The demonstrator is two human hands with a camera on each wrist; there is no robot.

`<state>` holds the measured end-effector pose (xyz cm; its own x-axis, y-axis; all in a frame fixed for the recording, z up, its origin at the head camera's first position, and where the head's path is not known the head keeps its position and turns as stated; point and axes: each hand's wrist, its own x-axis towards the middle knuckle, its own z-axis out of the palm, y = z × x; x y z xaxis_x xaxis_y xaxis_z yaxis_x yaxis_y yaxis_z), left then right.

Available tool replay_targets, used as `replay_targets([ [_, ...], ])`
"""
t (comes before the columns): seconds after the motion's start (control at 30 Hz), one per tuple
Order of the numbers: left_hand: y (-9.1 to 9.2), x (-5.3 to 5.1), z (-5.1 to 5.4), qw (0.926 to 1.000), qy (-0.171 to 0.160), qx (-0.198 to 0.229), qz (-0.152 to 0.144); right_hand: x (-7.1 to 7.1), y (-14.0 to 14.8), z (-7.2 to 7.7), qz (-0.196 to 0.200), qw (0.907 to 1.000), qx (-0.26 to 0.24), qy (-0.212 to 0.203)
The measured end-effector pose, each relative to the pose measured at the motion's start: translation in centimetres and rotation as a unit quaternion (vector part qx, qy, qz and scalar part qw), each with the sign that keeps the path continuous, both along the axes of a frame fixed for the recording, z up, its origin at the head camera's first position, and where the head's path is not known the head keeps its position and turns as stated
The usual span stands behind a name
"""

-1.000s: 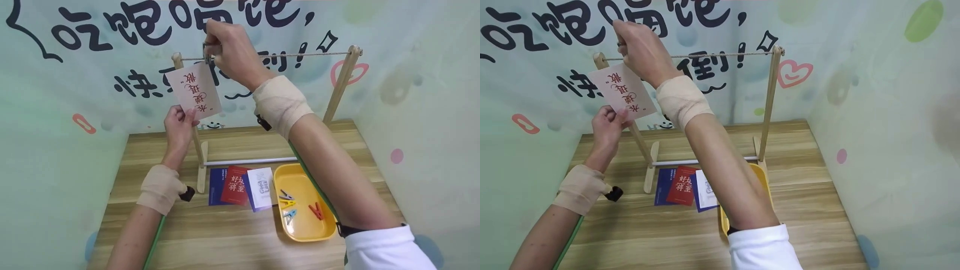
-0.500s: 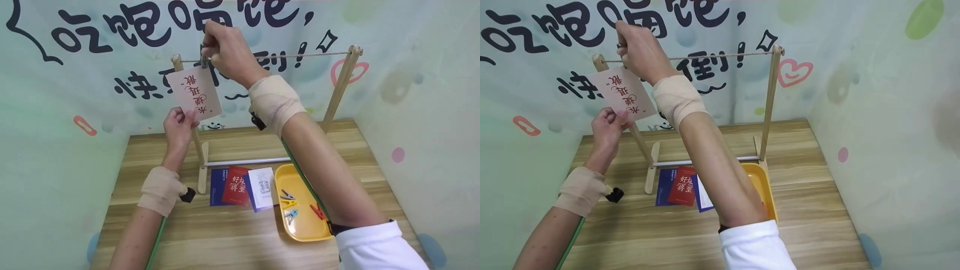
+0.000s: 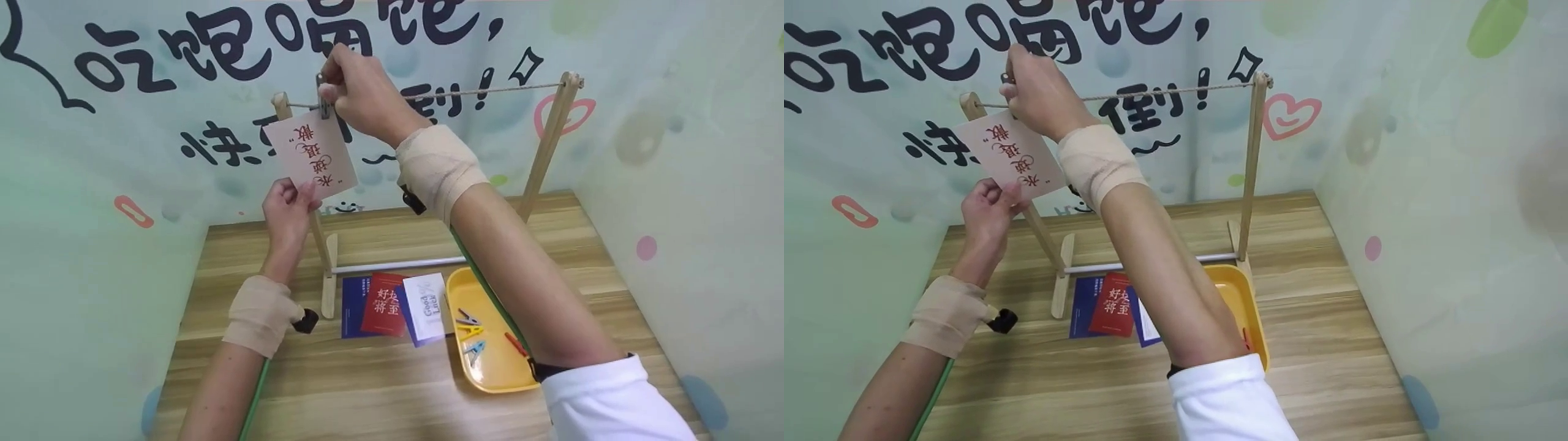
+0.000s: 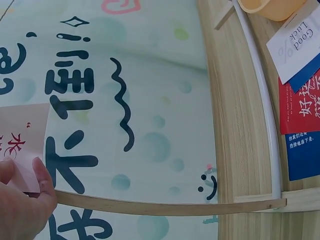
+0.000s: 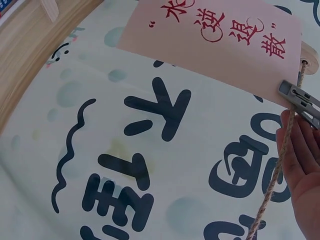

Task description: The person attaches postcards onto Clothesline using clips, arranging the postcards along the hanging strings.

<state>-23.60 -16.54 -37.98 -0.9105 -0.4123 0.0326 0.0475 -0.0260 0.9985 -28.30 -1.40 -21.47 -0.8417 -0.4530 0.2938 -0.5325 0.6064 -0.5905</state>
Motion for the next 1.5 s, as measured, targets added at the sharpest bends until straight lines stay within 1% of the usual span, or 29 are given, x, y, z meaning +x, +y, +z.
replay_targets([
  [0.1, -0.1, 0.2, -0.1, 0.9999, 0.001, -0.009, 0.005, 0.0, -0.1, 0.0, -0.003, 0.9998, -0.010, -0.019],
  [0.2, -0.2, 0.5, -0.1, 0.9998, -0.003, -0.018, 0.012, 0.0, 0.0, -0.1, -0.005, 0.9996, -0.015, -0.024],
  [0.43, -0.3, 0.8, -0.6, 0.9997, -0.002, -0.004, 0.023, 0.1, 0.5, -0.6, 0.006, 0.9998, -0.010, -0.018],
  [0.57, -0.3, 0.8, -0.7, 0.9996, 0.013, -0.012, 0.023, 0.1, 1.1, -0.8, 0.007, 0.9999, 0.006, -0.003],
  [0.67, -0.3, 0.8, -0.6, 0.9994, 0.023, -0.017, 0.021, 0.1, 1.8, -1.0, 0.003, 0.9990, 0.025, 0.036],
  [0.77, -0.2, 1.0, -0.7, 0.9994, 0.022, -0.013, 0.022, 0.0, 2.7, -1.5, 0.002, 0.9935, 0.040, 0.107],
  [0.83, -0.1, 1.3, -0.8, 0.9993, 0.023, -0.017, 0.025, -0.1, 3.2, -2.0, 0.002, 0.9864, 0.041, 0.159],
  [0.9, 0.0, 1.6, -0.9, 0.9985, 0.026, -0.034, 0.033, -0.2, 3.7, -2.4, 0.005, 0.9769, 0.036, 0.211],
  [1.03, 0.4, 2.4, -1.2, 0.9934, 0.047, -0.088, 0.056, 0.0, 4.6, -3.4, 0.015, 0.9590, 0.007, 0.283],
  [1.1, 0.9, 2.7, -1.3, 0.9900, 0.060, -0.106, 0.072, 0.1, 5.0, -4.0, 0.023, 0.9492, -0.010, 0.314],
  [1.2, 1.7, 3.2, -1.5, 0.9863, 0.066, -0.122, 0.088, 0.5, 5.6, -4.8, 0.029, 0.9377, -0.030, 0.345],
  [1.27, 2.2, 3.7, -1.6, 0.9847, 0.067, -0.134, 0.089, 0.8, 6.0, -5.4, 0.032, 0.9337, -0.041, 0.354],
  [1.4, 3.3, 4.5, -2.3, 0.9835, 0.071, -0.151, 0.071, 1.7, 6.8, -6.4, 0.031, 0.9312, -0.062, 0.358],
  [1.5, 4.2, 5.0, -2.9, 0.9824, 0.085, -0.158, 0.052, 2.4, 7.4, -7.0, 0.028, 0.9298, -0.081, 0.358],
])
